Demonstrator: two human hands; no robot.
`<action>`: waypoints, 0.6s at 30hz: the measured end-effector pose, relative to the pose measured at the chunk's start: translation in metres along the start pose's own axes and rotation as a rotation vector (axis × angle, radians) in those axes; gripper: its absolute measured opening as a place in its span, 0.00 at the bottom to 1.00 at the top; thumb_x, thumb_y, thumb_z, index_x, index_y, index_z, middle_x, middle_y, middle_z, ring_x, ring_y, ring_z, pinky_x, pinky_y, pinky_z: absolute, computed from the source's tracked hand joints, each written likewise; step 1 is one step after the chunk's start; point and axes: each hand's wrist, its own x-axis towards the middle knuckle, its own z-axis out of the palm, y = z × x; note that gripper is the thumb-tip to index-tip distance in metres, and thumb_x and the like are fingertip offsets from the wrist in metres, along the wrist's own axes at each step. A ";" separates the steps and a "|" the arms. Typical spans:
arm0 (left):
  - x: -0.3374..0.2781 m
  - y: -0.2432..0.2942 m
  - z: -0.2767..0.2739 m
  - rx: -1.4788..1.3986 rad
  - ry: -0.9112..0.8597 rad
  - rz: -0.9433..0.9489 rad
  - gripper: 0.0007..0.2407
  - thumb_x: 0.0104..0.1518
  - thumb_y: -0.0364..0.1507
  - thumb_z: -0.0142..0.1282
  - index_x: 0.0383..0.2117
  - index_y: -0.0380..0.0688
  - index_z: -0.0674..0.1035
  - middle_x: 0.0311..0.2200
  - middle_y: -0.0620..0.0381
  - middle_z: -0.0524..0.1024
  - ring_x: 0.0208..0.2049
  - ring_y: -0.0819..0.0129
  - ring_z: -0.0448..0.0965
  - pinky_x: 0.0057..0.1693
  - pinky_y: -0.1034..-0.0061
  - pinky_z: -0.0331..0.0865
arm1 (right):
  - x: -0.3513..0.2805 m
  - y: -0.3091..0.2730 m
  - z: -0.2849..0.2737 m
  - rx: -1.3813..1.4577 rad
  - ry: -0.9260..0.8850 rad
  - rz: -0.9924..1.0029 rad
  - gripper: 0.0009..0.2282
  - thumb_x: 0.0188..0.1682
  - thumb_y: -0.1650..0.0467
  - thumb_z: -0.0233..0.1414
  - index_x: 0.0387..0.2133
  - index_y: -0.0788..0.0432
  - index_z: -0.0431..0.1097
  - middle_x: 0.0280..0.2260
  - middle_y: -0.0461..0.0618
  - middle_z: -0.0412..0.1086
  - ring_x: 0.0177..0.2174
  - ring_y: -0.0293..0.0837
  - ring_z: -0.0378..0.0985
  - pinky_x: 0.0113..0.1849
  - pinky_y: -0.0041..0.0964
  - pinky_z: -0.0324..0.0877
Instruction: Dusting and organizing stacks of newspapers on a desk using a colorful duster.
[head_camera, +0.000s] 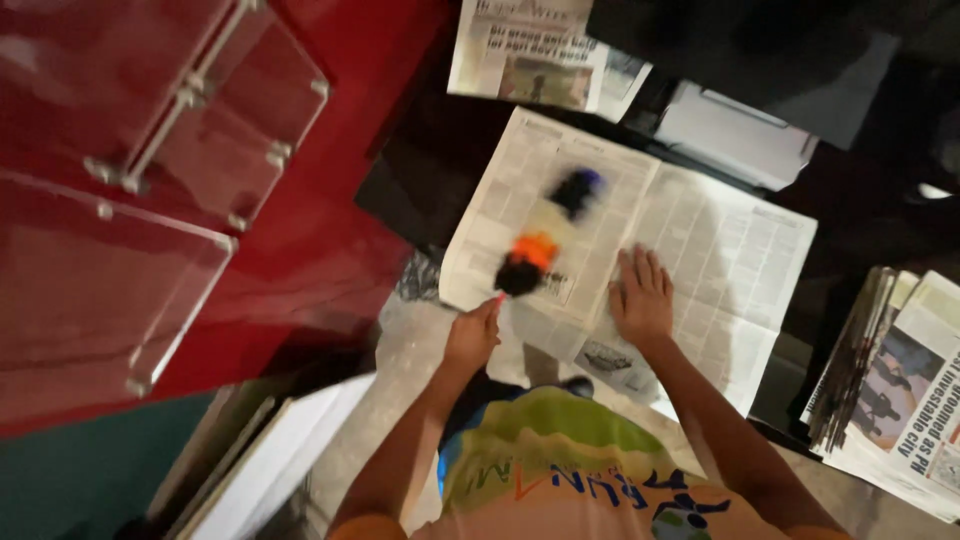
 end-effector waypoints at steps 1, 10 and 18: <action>0.011 0.003 -0.005 -0.004 0.005 0.023 0.15 0.64 0.24 0.46 0.55 0.36 0.77 0.25 0.52 0.79 0.25 0.62 0.83 0.32 0.69 0.76 | 0.004 -0.001 0.002 -0.011 0.019 0.009 0.26 0.57 0.62 0.43 0.69 0.57 0.56 0.70 0.62 0.52 0.68 0.64 0.50 0.64 0.62 0.47; 0.072 0.029 0.014 -1.063 -0.194 -0.455 0.13 0.64 0.26 0.51 0.54 0.37 0.76 0.28 0.48 0.82 0.27 0.67 0.85 0.34 0.73 0.79 | 0.013 -0.032 0.010 0.136 0.052 0.161 0.19 0.55 0.65 0.51 0.59 0.51 0.66 0.54 0.59 0.73 0.54 0.57 0.74 0.57 0.55 0.68; 0.134 -0.015 0.005 -0.286 -0.217 0.195 0.10 0.59 0.28 0.60 0.46 0.46 0.83 0.46 0.50 0.81 0.50 0.50 0.80 0.58 0.60 0.73 | -0.014 -0.048 0.061 1.300 -0.080 0.782 0.19 0.56 0.72 0.46 0.60 0.62 0.66 0.28 0.47 0.67 0.20 0.37 0.65 0.21 0.34 0.62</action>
